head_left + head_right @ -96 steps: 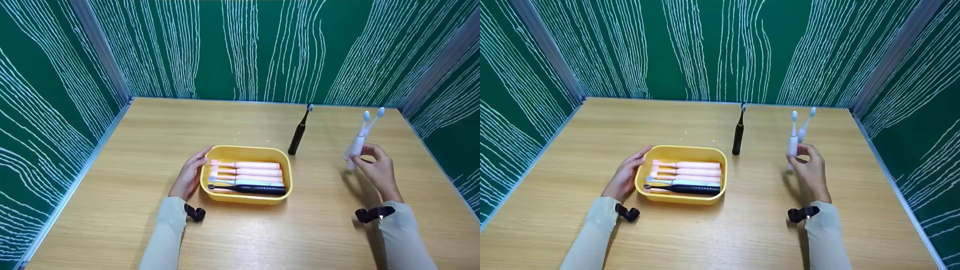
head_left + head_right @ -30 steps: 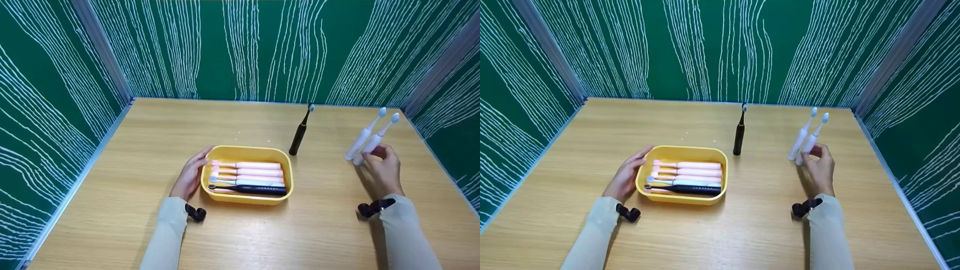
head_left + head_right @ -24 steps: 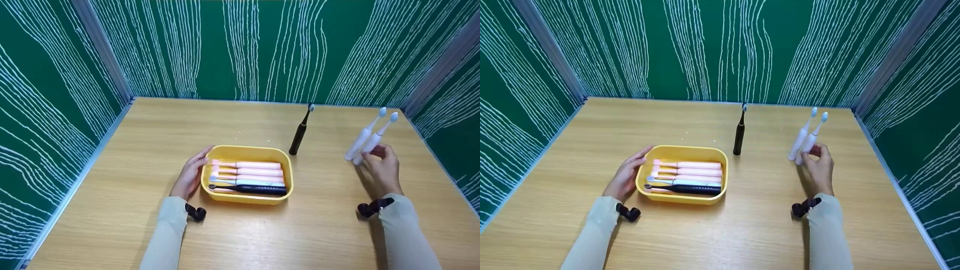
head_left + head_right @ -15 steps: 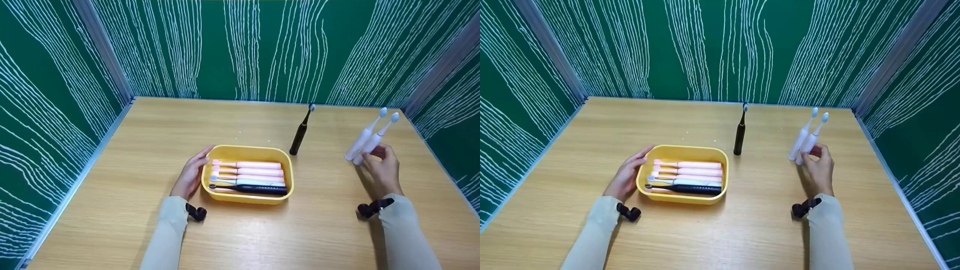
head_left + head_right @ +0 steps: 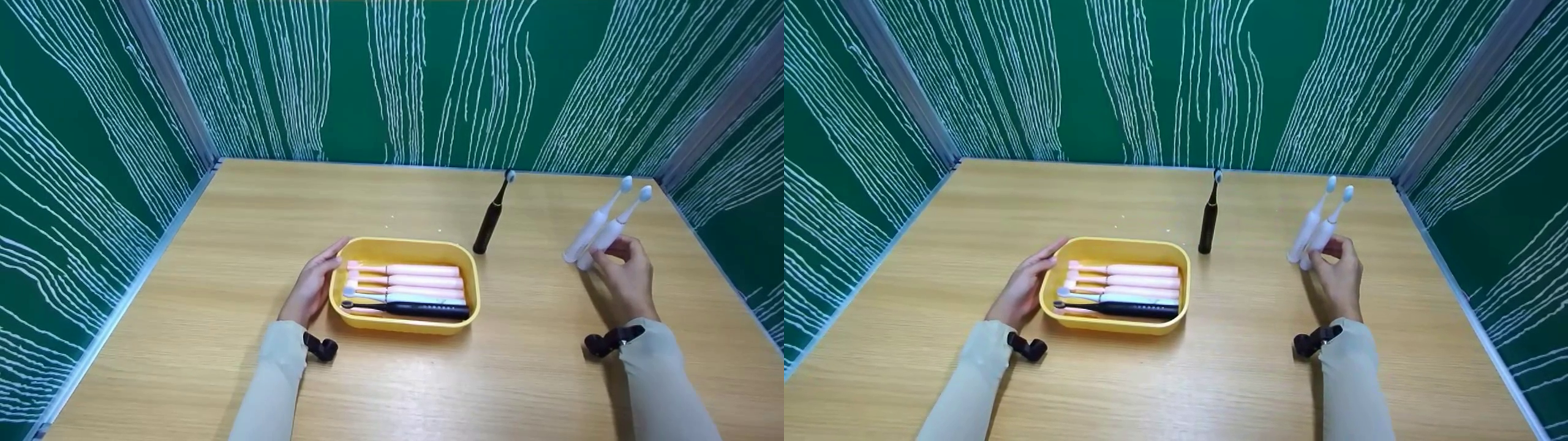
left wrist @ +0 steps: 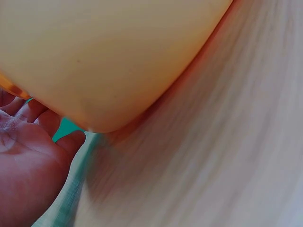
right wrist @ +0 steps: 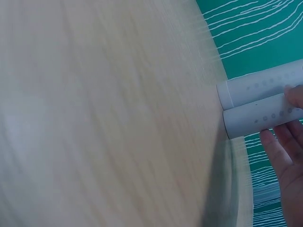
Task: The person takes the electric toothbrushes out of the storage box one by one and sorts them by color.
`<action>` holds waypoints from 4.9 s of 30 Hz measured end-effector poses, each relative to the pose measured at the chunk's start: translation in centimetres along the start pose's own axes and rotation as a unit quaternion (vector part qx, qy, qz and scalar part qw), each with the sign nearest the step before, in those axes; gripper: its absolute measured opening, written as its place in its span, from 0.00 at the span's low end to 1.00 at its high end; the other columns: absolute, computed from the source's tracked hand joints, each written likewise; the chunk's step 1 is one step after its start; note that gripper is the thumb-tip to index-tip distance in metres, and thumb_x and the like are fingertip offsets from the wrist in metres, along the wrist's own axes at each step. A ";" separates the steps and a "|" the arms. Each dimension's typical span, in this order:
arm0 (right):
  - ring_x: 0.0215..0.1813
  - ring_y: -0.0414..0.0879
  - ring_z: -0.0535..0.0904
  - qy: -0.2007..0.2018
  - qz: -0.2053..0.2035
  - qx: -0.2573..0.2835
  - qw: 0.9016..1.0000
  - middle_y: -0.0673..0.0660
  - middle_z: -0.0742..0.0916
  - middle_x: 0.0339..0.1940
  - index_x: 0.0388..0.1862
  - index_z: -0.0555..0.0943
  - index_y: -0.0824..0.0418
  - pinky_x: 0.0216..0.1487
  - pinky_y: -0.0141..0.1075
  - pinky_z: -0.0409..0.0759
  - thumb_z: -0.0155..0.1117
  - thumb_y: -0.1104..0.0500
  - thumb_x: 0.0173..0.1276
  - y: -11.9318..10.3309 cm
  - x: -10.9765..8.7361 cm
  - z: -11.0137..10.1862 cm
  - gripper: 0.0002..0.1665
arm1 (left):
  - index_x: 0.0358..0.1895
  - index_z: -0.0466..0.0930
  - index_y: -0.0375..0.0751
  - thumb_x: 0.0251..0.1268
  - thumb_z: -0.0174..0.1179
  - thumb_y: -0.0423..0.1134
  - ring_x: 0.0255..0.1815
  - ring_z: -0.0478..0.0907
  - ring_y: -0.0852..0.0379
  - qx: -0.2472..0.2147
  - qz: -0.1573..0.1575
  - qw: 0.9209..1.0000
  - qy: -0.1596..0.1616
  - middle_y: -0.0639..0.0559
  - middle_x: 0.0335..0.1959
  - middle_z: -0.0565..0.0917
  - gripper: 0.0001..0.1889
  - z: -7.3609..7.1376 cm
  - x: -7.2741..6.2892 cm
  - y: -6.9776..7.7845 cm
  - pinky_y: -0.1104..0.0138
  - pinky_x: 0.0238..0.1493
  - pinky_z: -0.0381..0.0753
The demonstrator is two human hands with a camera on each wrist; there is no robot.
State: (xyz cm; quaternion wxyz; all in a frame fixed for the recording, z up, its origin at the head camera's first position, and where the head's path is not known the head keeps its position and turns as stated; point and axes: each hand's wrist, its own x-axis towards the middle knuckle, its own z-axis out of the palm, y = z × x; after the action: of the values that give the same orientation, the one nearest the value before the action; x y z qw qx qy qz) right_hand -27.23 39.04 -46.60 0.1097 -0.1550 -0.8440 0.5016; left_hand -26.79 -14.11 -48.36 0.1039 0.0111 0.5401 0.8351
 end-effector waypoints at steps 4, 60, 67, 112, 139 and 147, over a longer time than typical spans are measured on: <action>0.67 0.49 0.66 -0.002 0.002 0.005 1.000 0.51 0.74 0.62 0.70 0.62 0.54 0.70 0.47 0.68 0.58 0.43 0.68 0.0 -0.1 0.0 0.36 | 0.72 0.60 0.36 0.70 0.42 0.28 0.78 0.51 0.51 -0.001 -0.001 1.000 0.002 0.47 0.77 0.55 0.26 0.0 0.0 0.0 0.61 0.77 0.54; 0.41 0.31 0.79 0.100 -0.226 0.117 0.962 0.40 0.82 0.37 0.48 0.76 0.75 0.44 0.17 0.79 0.63 0.68 0.64 -6.6 -4.8 1.8 0.15 | 0.72 0.60 0.36 0.71 0.41 0.28 0.78 0.51 0.51 0.002 -0.006 1.000 0.005 0.47 0.77 0.55 0.26 0.1 -0.1 0.0 0.61 0.77 0.54; 0.41 0.30 0.81 0.045 -0.274 0.109 0.954 0.42 0.83 0.37 0.47 0.76 0.76 0.44 0.18 0.80 0.64 0.71 0.62 -8.0 -5.3 3.6 0.15 | 0.72 0.60 0.37 0.71 0.42 0.29 0.78 0.50 0.51 0.008 -0.004 1.000 0.005 0.47 0.77 0.55 0.26 0.0 -0.1 0.0 0.61 0.78 0.53; 0.52 0.52 0.81 -0.363 -0.309 -0.101 0.873 0.62 0.85 0.50 0.60 0.77 0.61 0.56 0.48 0.82 0.62 0.58 0.68 -17.1 -5.5 13.1 0.21 | 0.72 0.59 0.36 0.71 0.42 0.28 0.77 0.53 0.51 -0.012 -0.003 1.000 -0.013 0.46 0.77 0.56 0.27 -0.2 0.1 -0.2 0.61 0.77 0.55; 0.49 0.50 0.80 -0.426 -0.256 -0.199 0.845 0.57 0.86 0.48 0.57 0.80 0.60 0.59 0.45 0.80 0.60 0.59 0.69 -18.0 -5.3 16.7 0.18 | 0.72 0.59 0.35 0.71 0.41 0.28 0.77 0.51 0.50 0.000 0.000 1.000 -0.006 0.45 0.77 0.55 0.26 0.0 -0.3 0.1 0.60 0.78 0.53; 0.50 0.50 0.81 -0.439 -0.244 -0.215 0.838 0.58 0.86 0.49 0.56 0.80 0.62 0.60 0.44 0.80 0.59 0.60 0.70 -18.0 -5.3 17.4 0.18 | 0.72 0.59 0.35 0.71 0.42 0.28 0.78 0.50 0.50 0.006 0.000 1.000 -0.005 0.45 0.77 0.55 0.26 0.1 -0.3 0.1 0.61 0.78 0.52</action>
State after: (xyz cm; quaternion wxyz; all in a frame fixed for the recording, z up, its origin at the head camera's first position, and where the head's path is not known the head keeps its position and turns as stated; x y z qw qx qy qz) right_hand -30.95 14.82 -39.20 -0.1896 0.2723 -0.9009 0.2798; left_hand -26.54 -14.10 -48.20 0.1065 0.0157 0.5446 0.8318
